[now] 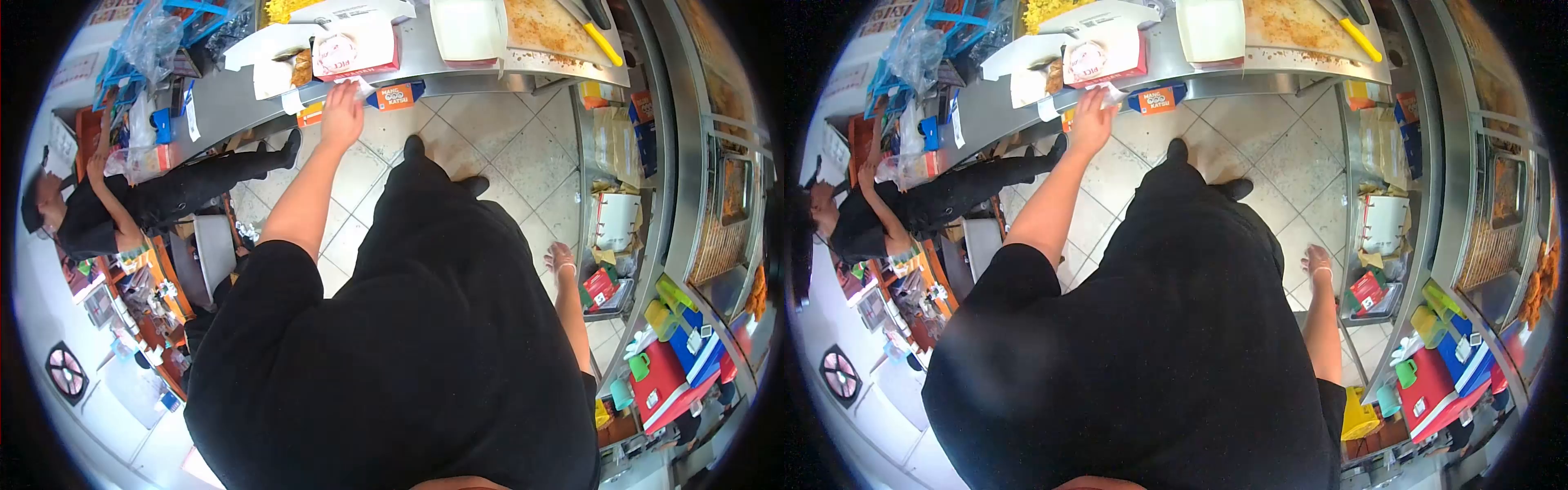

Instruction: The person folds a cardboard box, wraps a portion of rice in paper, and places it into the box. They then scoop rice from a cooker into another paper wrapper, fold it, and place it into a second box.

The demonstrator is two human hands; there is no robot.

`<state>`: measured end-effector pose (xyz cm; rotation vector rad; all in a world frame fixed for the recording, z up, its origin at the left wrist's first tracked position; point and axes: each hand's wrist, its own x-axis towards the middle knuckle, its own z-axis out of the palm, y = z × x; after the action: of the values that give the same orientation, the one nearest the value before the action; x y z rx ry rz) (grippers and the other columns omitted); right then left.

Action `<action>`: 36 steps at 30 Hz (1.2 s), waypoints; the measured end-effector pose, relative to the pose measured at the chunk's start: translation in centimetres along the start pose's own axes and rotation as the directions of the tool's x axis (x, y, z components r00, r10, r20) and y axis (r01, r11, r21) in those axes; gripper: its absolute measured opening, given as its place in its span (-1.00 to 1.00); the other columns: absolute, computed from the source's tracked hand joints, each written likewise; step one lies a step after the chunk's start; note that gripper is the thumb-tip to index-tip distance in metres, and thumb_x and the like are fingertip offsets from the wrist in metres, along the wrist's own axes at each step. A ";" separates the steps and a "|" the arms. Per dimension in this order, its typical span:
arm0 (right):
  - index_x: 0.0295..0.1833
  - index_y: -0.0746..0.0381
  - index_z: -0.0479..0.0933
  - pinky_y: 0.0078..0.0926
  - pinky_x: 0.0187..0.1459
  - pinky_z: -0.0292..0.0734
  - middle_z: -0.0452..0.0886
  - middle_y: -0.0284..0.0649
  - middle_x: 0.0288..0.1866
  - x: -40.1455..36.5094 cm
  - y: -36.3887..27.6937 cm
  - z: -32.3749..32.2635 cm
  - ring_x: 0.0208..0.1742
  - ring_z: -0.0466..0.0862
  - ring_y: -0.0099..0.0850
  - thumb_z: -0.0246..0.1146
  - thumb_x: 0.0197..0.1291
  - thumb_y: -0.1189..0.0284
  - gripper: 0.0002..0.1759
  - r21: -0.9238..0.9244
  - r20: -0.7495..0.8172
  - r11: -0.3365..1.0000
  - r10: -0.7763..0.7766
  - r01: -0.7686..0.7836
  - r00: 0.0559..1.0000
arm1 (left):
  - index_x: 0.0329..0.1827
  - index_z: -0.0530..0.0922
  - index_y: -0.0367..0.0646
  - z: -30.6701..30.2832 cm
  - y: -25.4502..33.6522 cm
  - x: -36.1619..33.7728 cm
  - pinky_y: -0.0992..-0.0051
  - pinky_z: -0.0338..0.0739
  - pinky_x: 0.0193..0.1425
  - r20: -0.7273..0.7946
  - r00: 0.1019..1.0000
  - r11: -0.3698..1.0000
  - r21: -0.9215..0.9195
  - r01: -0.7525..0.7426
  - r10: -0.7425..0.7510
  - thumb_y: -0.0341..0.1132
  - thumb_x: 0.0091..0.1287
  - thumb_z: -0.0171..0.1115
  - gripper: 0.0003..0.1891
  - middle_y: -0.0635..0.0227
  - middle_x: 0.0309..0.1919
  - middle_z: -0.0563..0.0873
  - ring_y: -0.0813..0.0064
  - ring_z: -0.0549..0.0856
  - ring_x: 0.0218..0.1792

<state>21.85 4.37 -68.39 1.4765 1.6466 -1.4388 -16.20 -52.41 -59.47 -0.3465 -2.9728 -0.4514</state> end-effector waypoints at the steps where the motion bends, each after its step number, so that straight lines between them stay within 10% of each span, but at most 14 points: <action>1: 0.32 0.00 0.46 -0.36 -0.33 0.55 0.70 -0.26 -0.05 -0.3 0.0 0.4 -0.21 0.72 -0.32 0.31 0.42 0.14 -0.55 -0.037 0.026 0.999 0.000 0.001 1.000 | 0.31 0.53 -0.20 -0.2 -0.8 0.1 0.11 0.38 0.45 -0.066 0.997 0.993 -0.107 -0.044 0.037 -0.30 0.37 0.23 -0.55 0.13 0.31 0.59 0.04 0.50 0.36; 7: 0.28 0.09 0.56 -0.21 -0.24 0.61 0.71 -0.19 -0.07 -4.1 1.8 4.8 -0.15 0.74 -0.26 0.22 0.46 0.23 -0.64 -0.302 0.065 0.940 -0.148 0.161 0.987 | 0.27 0.52 -0.18 2.3 -4.1 -1.0 0.19 0.50 0.34 0.171 0.771 0.684 -0.374 0.626 -0.613 -0.42 0.39 0.20 -0.62 -0.05 0.19 0.61 0.07 0.60 0.25; 8: 0.25 0.06 0.59 -0.18 -0.21 0.60 0.72 -0.19 -0.09 -5.0 2.0 5.2 -0.09 0.73 -0.27 0.23 0.44 0.24 -0.66 -0.377 0.095 0.905 -0.173 0.197 0.980 | 0.35 0.41 -0.15 3.0 -3.9 -0.9 0.13 0.50 0.35 0.407 0.611 0.317 -0.588 0.744 -0.678 -0.44 0.39 0.22 -0.54 0.00 0.23 0.57 0.04 0.60 0.25; 9: 0.22 0.03 0.63 -0.16 -0.17 0.59 0.73 -0.19 -0.11 -6.1 2.2 5.3 -0.04 0.73 -0.28 0.25 0.43 0.26 -0.69 -0.448 0.129 0.864 -0.193 0.230 0.973 | 0.44 0.31 -0.11 3.4 -4.2 -0.8 0.07 0.49 0.37 0.646 0.457 -0.121 -0.646 0.753 -0.611 -0.46 0.38 0.24 -0.44 0.04 0.27 0.53 0.02 0.60 0.26; 11: 0.23 0.04 0.63 -0.18 -0.17 0.62 0.76 -0.18 -0.12 11.7 19.9 2.5 -0.07 0.75 -0.26 0.23 0.42 0.27 -0.67 -0.724 0.270 0.557 -0.315 0.408 0.910 | 0.55 0.06 -0.07 6.6 -6.4 -0.2 0.02 0.50 0.39 0.750 0.468 -0.269 -0.625 0.733 -0.467 -0.47 0.36 0.29 -0.24 0.05 0.42 0.38 -0.02 0.57 0.30; 14: 0.24 0.07 0.63 -0.22 -0.14 0.65 0.77 -0.16 -0.08 -5.6 1.5 7.9 -0.14 0.77 -0.23 0.22 0.40 0.30 -0.65 -0.527 0.032 0.846 0.112 -0.078 0.993 | 0.48 0.28 -0.13 9.9 -7.2 1.8 0.15 0.60 0.32 0.740 0.602 -0.692 -0.603 0.397 -0.300 -0.46 0.35 0.31 -0.36 0.03 0.36 0.51 0.09 0.65 0.22; 16: 0.20 0.16 0.63 -0.24 -0.11 0.66 0.76 -0.08 -0.04 -4.5 1.3 7.0 -0.18 0.78 -0.22 0.22 0.37 0.29 -0.64 -0.606 0.242 0.705 -0.279 0.369 0.930 | 0.26 0.47 -0.24 12.1 -7.5 1.4 0.31 0.69 0.15 0.812 0.485 -0.385 -0.582 0.717 -0.325 -0.34 0.50 0.18 -0.67 0.06 0.11 0.67 0.25 0.73 0.08; 17: 0.19 0.24 0.62 -0.28 -0.09 0.66 0.75 -0.02 -0.02 0.0 3.8 5.5 -0.16 0.78 -0.25 0.20 0.37 0.26 -0.61 -0.803 0.387 0.212 -0.525 0.557 0.758 | 0.26 0.47 -0.24 10.9 -6.6 0.6 0.31 0.69 0.15 0.827 0.463 -0.409 -0.560 0.720 -0.318 -0.34 0.50 0.18 -0.67 0.06 0.11 0.67 0.25 0.73 0.08; 18: 0.32 0.22 0.52 -0.32 -0.06 0.67 0.70 -0.12 0.12 -2.4 -2.1 8.3 -0.03 0.75 -0.24 0.28 0.36 0.24 -0.51 -0.620 0.098 0.767 -0.131 0.164 0.986 | 0.21 0.50 -0.26 8.2 -5.8 0.4 0.34 0.70 0.00 0.868 0.429 0.084 -0.422 0.903 -0.249 -0.30 0.52 0.15 -0.70 0.09 0.00 0.71 0.31 0.75 -0.01; 19: 0.42 0.24 0.45 -0.39 -0.16 0.64 0.70 -0.12 0.10 -2.8 -4.4 9.7 -0.11 0.74 -0.34 0.26 0.41 0.19 -0.43 -0.426 0.114 0.884 -0.157 0.191 0.981 | 0.16 0.54 -0.27 6.3 -5.4 -0.2 0.37 0.70 -0.15 0.908 0.366 0.576 -0.191 0.795 -0.203 -0.26 0.54 0.12 -0.71 0.13 -0.12 0.74 0.36 0.78 -0.11; 21: 0.43 0.28 0.45 -0.39 -0.14 0.63 0.70 -0.12 0.13 -3.1 -8.7 13.2 -0.10 0.74 -0.35 0.22 0.46 0.13 -0.41 -0.436 0.067 0.862 -0.255 0.259 0.964 | 0.23 0.51 -0.19 7.3 -6.6 -4.5 0.33 0.65 -0.24 0.957 0.238 0.658 -0.071 0.750 -0.168 -0.23 0.55 0.07 -0.68 0.14 -0.08 0.71 0.34 0.77 -0.12; 23: 0.37 0.33 0.48 -0.36 -0.09 0.65 0.71 -0.10 0.11 -5.6 -13.1 17.9 -0.06 0.75 -0.32 0.19 0.47 0.16 -0.45 -0.357 0.043 0.900 -0.251 0.249 0.967 | 0.03 0.66 -0.21 9.3 -9.8 -10.5 0.30 0.65 -0.41 0.917 0.338 0.596 -0.153 0.788 -0.213 -0.26 0.44 0.13 -0.73 0.13 -0.25 0.74 0.39 0.78 -0.28; 28: 0.28 0.27 0.56 -0.36 -0.03 0.66 0.73 -0.13 0.05 -3.9 -12.2 27.9 -0.04 0.76 -0.31 0.21 0.43 0.25 -0.57 -0.193 0.255 0.931 -0.258 0.311 0.932 | 0.12 0.63 -0.18 7.9 -17.4 -15.7 0.11 0.67 -0.02 0.937 0.082 0.774 0.229 0.591 -0.340 -0.29 0.37 0.13 -0.68 0.04 -0.14 0.75 0.13 0.76 -0.05; 36: 0.15 0.23 0.64 -0.10 0.26 0.53 0.72 0.07 0.11 -3.8 2.4 37.5 0.19 0.66 0.05 0.19 0.42 0.19 -0.61 -0.423 0.088 0.867 -0.249 0.263 0.964 | 0.10 0.63 -0.11 9.9 -18.2 -10.7 0.21 0.58 0.24 0.905 0.318 0.959 0.255 0.126 -0.283 -0.23 0.36 0.14 -0.68 -0.06 0.00 0.76 -0.01 0.71 0.14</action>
<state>14.97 -31.57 -77.87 1.0103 2.0407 -1.1098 -11.05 -68.51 -75.47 -0.2455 -4.2362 0.0238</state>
